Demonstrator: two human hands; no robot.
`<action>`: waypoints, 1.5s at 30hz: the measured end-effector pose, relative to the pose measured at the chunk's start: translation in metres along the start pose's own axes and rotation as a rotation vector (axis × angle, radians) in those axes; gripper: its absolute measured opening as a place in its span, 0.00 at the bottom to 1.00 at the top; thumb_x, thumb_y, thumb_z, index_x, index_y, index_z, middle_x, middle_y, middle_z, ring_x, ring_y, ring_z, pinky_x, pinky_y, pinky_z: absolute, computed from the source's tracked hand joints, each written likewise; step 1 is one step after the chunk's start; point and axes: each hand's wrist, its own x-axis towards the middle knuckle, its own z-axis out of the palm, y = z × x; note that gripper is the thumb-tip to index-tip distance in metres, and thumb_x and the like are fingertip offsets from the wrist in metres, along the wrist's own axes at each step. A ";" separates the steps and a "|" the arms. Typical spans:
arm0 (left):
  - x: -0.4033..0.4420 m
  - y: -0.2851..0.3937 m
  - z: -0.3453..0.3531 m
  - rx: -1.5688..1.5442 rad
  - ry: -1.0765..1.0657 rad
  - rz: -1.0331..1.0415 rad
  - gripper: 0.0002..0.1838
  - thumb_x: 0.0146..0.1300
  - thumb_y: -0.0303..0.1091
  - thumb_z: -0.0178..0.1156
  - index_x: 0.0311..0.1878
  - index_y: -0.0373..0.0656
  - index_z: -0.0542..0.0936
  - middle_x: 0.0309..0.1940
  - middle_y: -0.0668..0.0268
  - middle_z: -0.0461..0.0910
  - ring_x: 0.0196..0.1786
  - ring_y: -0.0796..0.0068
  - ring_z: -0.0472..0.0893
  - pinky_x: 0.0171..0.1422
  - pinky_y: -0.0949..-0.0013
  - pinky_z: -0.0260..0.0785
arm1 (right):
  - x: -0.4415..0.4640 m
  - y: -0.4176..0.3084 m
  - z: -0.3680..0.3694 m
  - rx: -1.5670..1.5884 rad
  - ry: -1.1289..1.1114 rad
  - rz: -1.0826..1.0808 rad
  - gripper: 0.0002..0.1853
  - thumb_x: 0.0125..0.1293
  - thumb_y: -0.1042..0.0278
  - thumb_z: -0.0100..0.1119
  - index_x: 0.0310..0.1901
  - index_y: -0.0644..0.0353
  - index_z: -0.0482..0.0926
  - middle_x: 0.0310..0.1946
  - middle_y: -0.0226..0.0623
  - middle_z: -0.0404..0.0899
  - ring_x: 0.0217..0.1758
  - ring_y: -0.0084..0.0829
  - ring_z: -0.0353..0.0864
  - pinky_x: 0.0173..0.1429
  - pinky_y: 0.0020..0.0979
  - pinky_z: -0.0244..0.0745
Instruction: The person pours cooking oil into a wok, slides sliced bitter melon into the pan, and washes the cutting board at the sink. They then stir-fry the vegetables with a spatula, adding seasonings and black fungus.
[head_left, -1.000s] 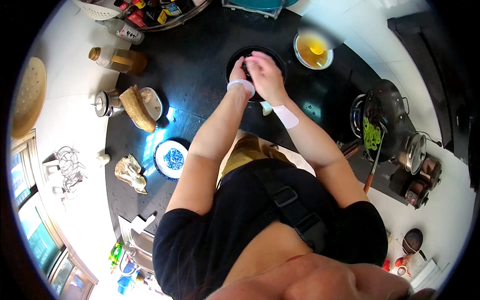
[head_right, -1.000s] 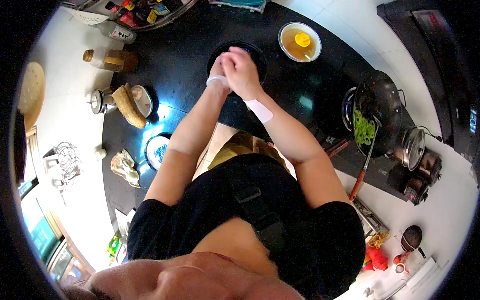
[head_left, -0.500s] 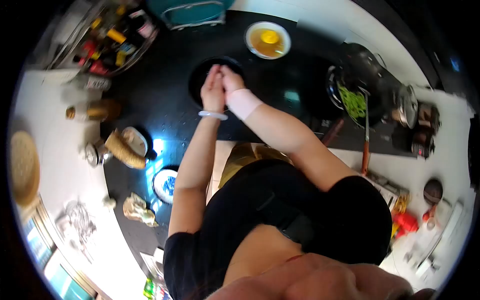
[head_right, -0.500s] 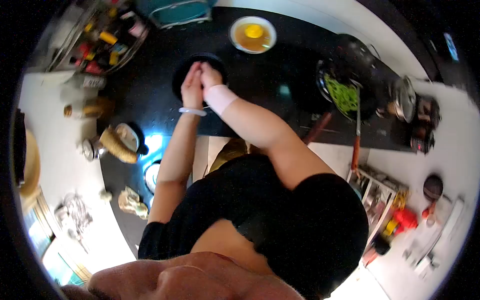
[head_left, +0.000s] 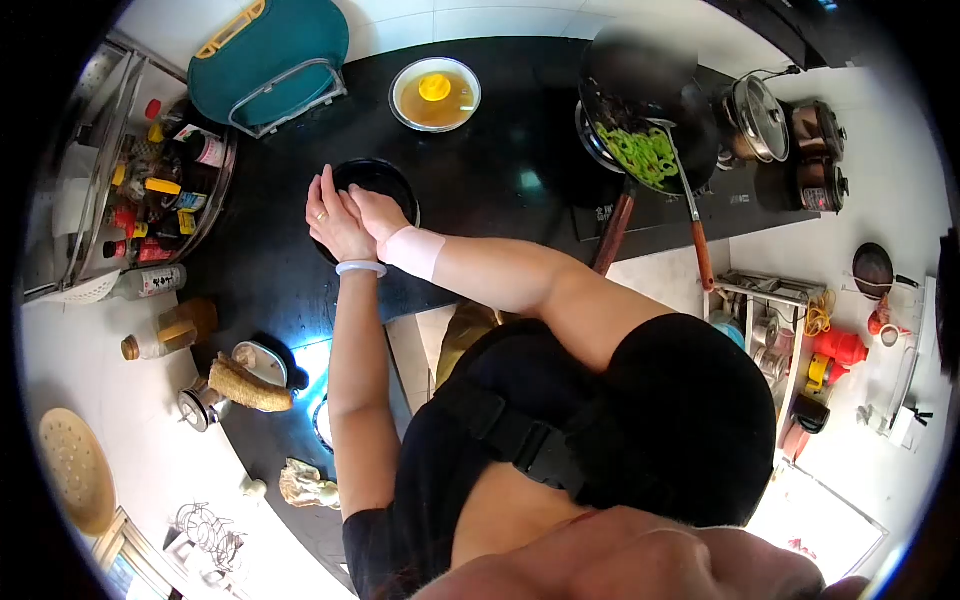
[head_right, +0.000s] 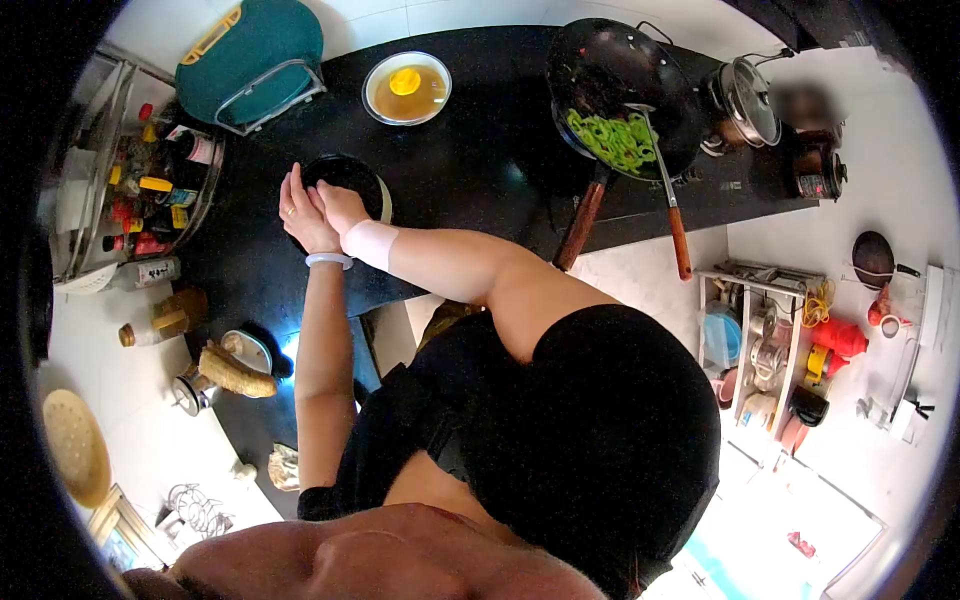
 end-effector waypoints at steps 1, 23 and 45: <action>0.001 0.000 0.000 -0.040 -0.008 -0.002 0.20 0.63 0.35 0.46 0.60 0.56 0.67 0.57 0.62 0.66 0.59 0.62 0.63 0.61 0.60 0.54 | 0.006 0.002 -0.001 0.002 -0.012 0.006 0.18 0.65 0.57 0.45 0.38 0.64 0.77 0.38 0.38 0.77 0.43 0.30 0.75 0.46 0.34 0.68; -0.005 -0.029 0.019 -0.949 -0.106 -0.437 0.14 0.66 0.33 0.42 0.48 0.38 0.73 0.42 0.62 0.75 0.44 0.72 0.73 0.52 0.71 0.65 | 0.069 0.043 -0.004 -0.557 -0.090 -0.155 0.17 0.63 0.61 0.39 0.33 0.62 0.77 0.35 0.47 0.78 0.41 0.44 0.77 0.42 0.41 0.71; 0.012 -0.054 -0.011 -0.361 -0.489 -0.178 0.14 0.56 0.33 0.57 0.45 0.39 0.77 0.36 0.58 0.79 0.40 0.68 0.79 0.45 0.69 0.70 | -0.028 -0.285 -0.191 -0.543 0.385 -0.712 0.14 0.59 0.60 0.54 0.24 0.63 0.74 0.17 0.30 0.70 0.21 0.25 0.67 0.26 0.29 0.65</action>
